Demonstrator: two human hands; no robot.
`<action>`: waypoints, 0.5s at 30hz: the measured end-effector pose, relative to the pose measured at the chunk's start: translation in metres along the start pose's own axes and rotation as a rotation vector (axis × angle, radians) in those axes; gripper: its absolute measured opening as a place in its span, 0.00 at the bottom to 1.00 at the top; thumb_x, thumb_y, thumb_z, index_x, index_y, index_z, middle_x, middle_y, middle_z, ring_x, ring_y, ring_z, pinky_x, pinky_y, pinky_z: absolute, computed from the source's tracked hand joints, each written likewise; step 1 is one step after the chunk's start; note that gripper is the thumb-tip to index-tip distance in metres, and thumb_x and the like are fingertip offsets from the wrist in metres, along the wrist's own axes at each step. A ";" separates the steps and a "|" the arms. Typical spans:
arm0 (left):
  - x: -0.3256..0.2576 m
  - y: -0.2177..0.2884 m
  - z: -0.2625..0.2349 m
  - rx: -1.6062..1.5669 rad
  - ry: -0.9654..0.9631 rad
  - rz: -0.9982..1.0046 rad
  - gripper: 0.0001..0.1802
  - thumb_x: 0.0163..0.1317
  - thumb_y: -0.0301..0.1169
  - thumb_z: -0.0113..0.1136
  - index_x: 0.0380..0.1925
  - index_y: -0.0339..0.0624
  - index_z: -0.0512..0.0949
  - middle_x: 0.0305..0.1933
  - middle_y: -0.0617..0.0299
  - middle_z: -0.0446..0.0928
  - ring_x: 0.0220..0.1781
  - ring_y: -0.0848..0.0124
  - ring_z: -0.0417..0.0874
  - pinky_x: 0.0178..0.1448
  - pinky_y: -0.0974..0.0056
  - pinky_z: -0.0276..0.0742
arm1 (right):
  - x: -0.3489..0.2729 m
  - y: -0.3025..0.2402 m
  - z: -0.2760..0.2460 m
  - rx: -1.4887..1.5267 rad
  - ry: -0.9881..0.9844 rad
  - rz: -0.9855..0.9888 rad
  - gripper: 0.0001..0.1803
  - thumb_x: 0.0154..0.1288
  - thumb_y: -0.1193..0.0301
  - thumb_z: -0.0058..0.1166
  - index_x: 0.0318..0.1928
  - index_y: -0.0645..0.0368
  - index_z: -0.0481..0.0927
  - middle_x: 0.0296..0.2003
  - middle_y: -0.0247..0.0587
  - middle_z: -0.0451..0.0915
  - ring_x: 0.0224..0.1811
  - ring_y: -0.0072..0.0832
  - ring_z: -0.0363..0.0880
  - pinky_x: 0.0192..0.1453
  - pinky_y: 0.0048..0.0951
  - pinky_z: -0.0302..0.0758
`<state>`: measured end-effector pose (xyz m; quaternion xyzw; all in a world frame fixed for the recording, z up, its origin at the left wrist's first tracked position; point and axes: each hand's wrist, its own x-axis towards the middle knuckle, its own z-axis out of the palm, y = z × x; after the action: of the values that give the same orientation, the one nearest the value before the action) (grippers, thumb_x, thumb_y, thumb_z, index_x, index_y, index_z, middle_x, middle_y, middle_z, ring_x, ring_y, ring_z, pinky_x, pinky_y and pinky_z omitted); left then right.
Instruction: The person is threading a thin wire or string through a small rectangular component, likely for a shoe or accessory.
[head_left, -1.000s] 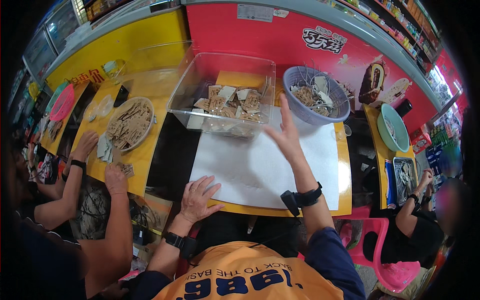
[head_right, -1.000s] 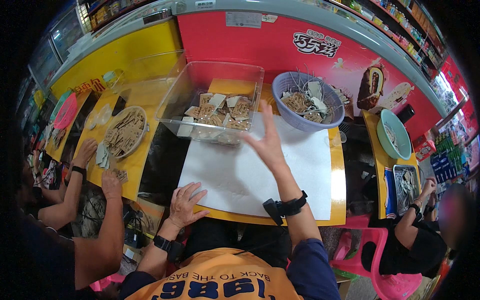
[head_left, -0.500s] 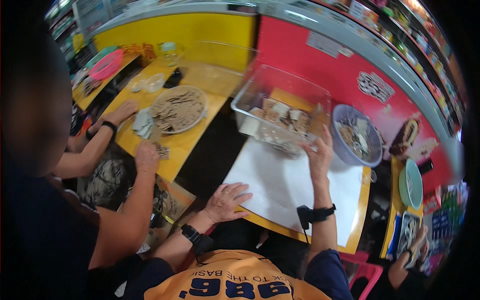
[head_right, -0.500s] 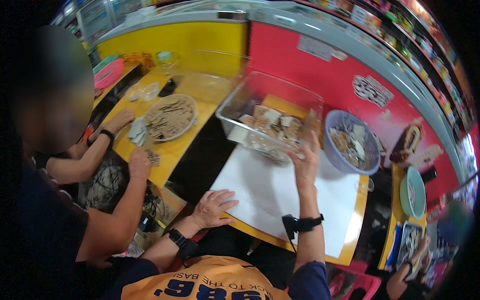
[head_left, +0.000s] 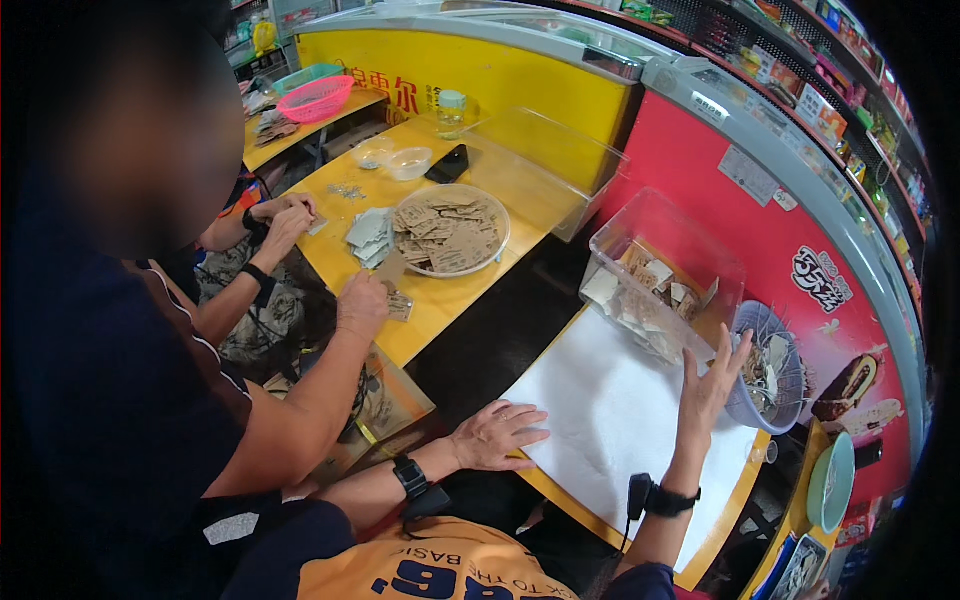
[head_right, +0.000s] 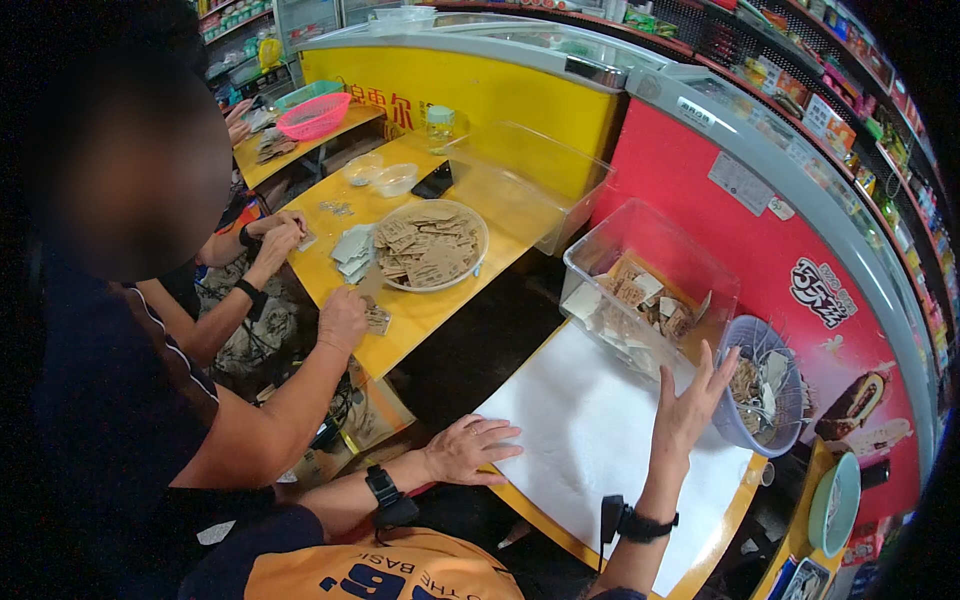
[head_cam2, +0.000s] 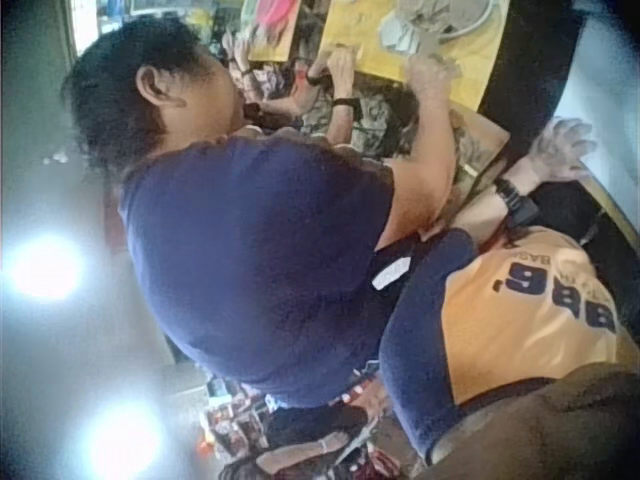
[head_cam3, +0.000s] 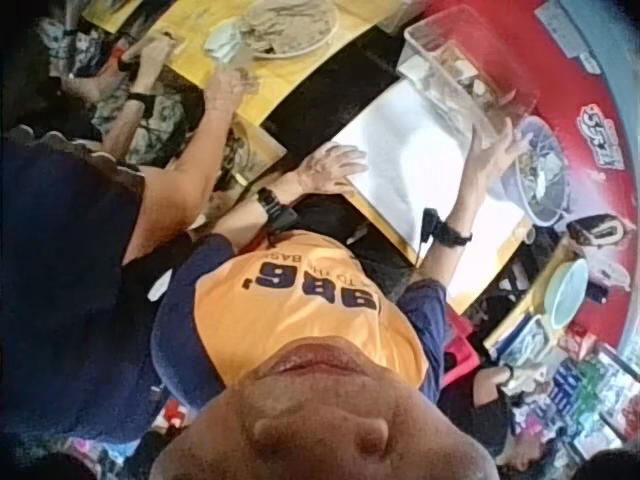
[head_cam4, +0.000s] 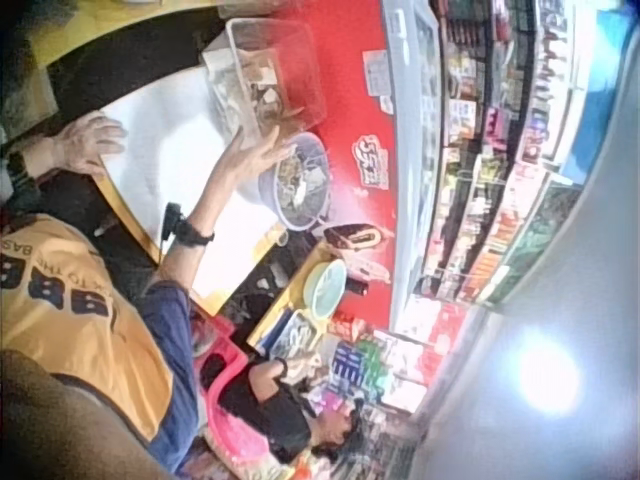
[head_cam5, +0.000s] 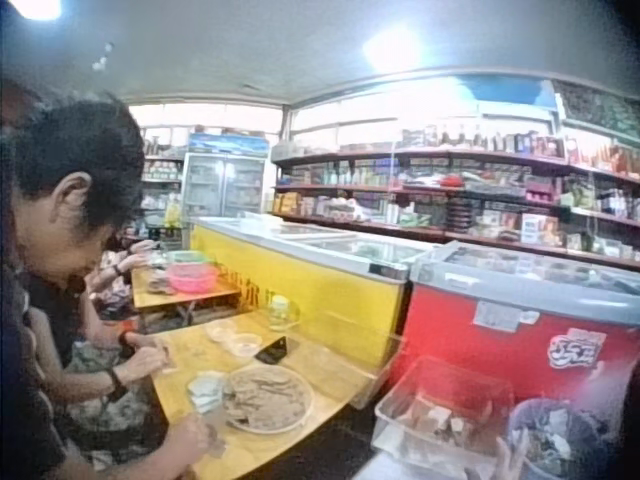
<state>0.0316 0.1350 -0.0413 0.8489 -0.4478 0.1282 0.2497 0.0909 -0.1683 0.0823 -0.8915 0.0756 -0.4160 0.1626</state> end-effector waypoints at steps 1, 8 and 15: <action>-0.002 0.000 0.000 0.007 -0.011 -0.013 0.28 0.55 0.51 0.63 0.54 0.53 0.76 0.63 0.58 0.68 0.64 0.63 0.70 0.63 0.57 0.65 | 0.001 -0.020 -0.017 0.014 -0.011 0.005 0.28 0.56 0.77 0.63 0.58 0.57 0.73 0.68 0.57 0.58 0.72 0.50 0.55 0.73 0.43 0.55; 0.002 -0.009 -0.004 0.046 -0.021 -0.033 0.27 0.55 0.48 0.62 0.53 0.51 0.74 0.63 0.58 0.69 0.65 0.63 0.68 0.63 0.54 0.64 | 0.012 -0.124 -0.158 0.631 -0.361 -0.401 0.09 0.65 0.83 0.44 0.42 0.67 0.77 0.53 0.57 0.78 0.51 0.41 0.82 0.61 0.39 0.71; 0.022 0.006 0.008 0.057 -0.076 0.012 0.28 0.56 0.49 0.61 0.56 0.52 0.74 0.63 0.59 0.69 0.64 0.62 0.69 0.63 0.54 0.64 | 0.003 -0.146 -0.228 0.791 -0.454 -0.365 0.14 0.50 0.62 0.68 0.39 0.47 0.85 0.47 0.45 0.83 0.51 0.35 0.83 0.59 0.41 0.74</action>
<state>0.0392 0.1127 -0.0370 0.8573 -0.4581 0.1101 0.2077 -0.0816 -0.0842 0.2729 -0.8283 -0.2828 -0.2298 0.4255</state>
